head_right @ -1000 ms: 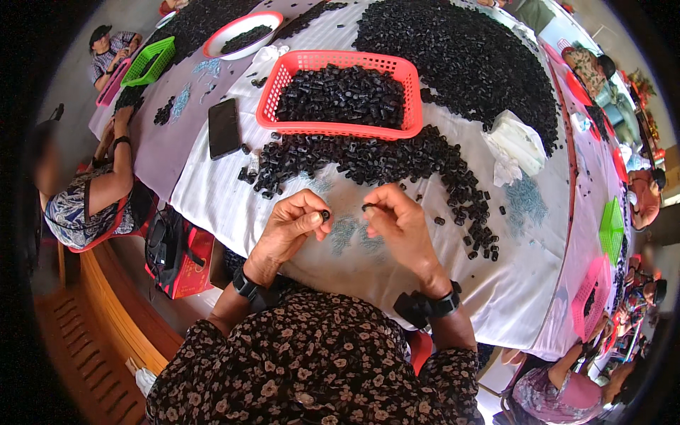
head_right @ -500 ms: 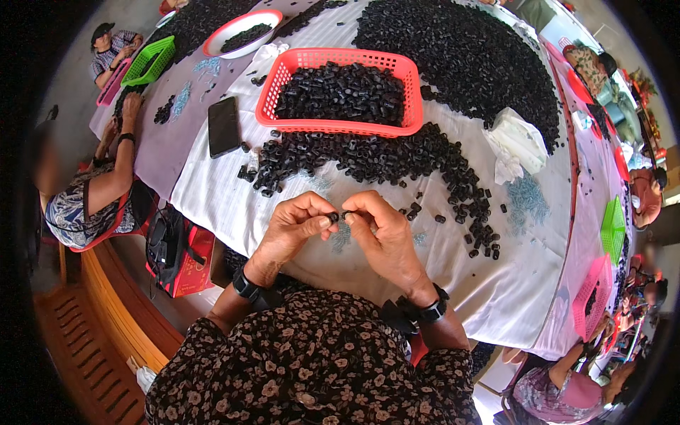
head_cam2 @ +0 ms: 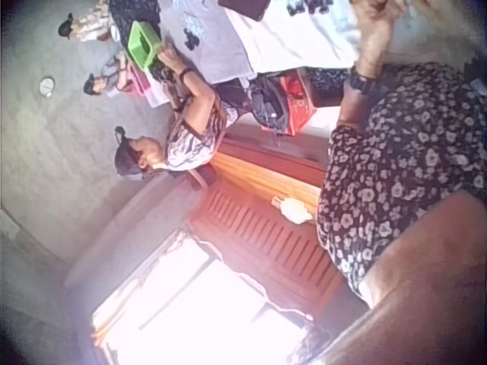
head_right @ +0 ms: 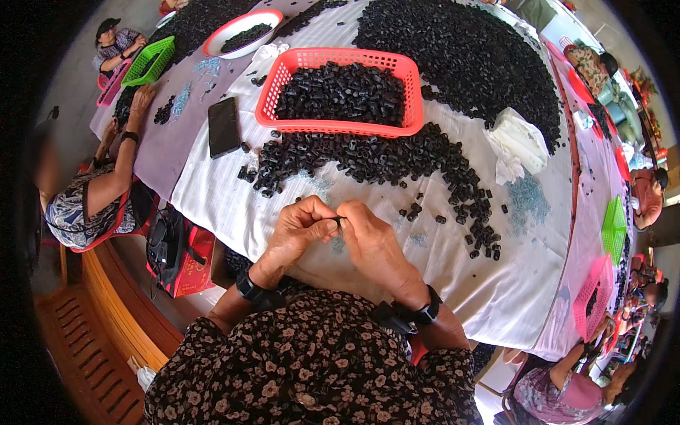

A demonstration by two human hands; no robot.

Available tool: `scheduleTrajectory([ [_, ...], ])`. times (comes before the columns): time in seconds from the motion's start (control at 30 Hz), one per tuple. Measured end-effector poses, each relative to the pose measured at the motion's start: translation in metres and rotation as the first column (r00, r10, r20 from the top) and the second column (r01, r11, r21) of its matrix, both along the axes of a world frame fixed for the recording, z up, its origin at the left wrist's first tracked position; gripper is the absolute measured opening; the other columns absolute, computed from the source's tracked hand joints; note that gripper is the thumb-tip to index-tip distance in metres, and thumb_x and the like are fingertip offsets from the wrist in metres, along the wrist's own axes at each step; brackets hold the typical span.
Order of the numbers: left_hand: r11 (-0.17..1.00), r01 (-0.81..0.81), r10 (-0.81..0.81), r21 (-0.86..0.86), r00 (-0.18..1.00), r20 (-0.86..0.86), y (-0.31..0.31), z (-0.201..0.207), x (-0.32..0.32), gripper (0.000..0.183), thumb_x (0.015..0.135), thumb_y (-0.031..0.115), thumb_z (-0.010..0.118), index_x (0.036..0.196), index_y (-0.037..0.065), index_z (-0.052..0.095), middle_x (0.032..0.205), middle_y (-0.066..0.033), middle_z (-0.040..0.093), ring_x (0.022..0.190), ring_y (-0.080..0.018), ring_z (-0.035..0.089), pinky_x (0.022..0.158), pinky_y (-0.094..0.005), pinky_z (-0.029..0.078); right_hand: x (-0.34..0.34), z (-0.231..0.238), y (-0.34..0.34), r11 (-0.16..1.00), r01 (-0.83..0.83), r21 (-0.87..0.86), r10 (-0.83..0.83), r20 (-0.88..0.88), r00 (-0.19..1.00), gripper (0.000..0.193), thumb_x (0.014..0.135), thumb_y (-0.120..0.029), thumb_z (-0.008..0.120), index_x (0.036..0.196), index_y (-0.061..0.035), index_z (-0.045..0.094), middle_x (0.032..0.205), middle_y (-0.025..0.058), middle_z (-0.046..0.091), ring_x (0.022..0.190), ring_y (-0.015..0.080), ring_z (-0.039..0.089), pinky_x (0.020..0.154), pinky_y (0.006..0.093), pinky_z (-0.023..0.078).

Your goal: Sort and inspect small black shoe components at a production table.

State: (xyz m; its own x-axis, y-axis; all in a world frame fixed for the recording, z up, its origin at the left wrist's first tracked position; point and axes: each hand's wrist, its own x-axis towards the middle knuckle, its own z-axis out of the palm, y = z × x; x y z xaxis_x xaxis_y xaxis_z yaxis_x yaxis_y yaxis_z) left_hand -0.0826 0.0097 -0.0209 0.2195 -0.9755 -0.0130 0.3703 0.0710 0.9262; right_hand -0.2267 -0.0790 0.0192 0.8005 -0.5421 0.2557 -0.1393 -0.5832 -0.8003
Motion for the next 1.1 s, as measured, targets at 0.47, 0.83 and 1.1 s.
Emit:
scheduleTrajectory([
  [0.47,0.994,-0.1,0.101,0.044,0.995,-0.017,-0.001,-0.028,-0.013,0.001,0.087,-0.002,0.056,0.086,-0.001,0.055,0.074,-0.005,0.061,0.064,-0.0077,0.054,0.061,-0.022,0.046,0.001,-0.026,0.004,0.932,-0.062,-0.357,0.007,-0.154,0.988,0.014,0.08,-0.001,0.053,0.092,-0.0029,0.047,0.084,0.0142,0.052,0.082,0.0303,0.057,0.067,0.0367,0.05],
  [0.83,0.978,-0.145,0.165,0.148,0.977,-0.137,-0.004,-0.036,-0.01,0.006,0.081,-0.003,0.058,0.077,0.001,0.058,0.072,-0.003,0.061,0.064,-0.0079,0.055,0.059,-0.0215,0.045,0.007,-0.042,0.006,0.882,-0.078,-0.465,0.001,-0.163,0.987,0.028,0.08,-0.022,0.06,0.096,-0.0012,0.049,0.079,0.0145,0.055,0.075,0.0296,0.057,0.068,0.0389,0.048],
  [1.1,0.988,-0.105,0.122,0.111,0.98,-0.158,-0.002,-0.041,-0.007,0.003,0.081,0.0,0.059,0.078,0.001,0.059,0.072,-0.0047,0.062,0.059,-0.0093,0.055,0.053,-0.0219,0.045,0.007,-0.051,0.006,0.936,-0.034,-0.35,0.042,0.016,0.999,0.027,0.083,-0.012,0.058,0.104,0.0025,0.05,0.082,0.0173,0.057,0.074,0.0334,0.058,0.065,0.039,0.048],
])
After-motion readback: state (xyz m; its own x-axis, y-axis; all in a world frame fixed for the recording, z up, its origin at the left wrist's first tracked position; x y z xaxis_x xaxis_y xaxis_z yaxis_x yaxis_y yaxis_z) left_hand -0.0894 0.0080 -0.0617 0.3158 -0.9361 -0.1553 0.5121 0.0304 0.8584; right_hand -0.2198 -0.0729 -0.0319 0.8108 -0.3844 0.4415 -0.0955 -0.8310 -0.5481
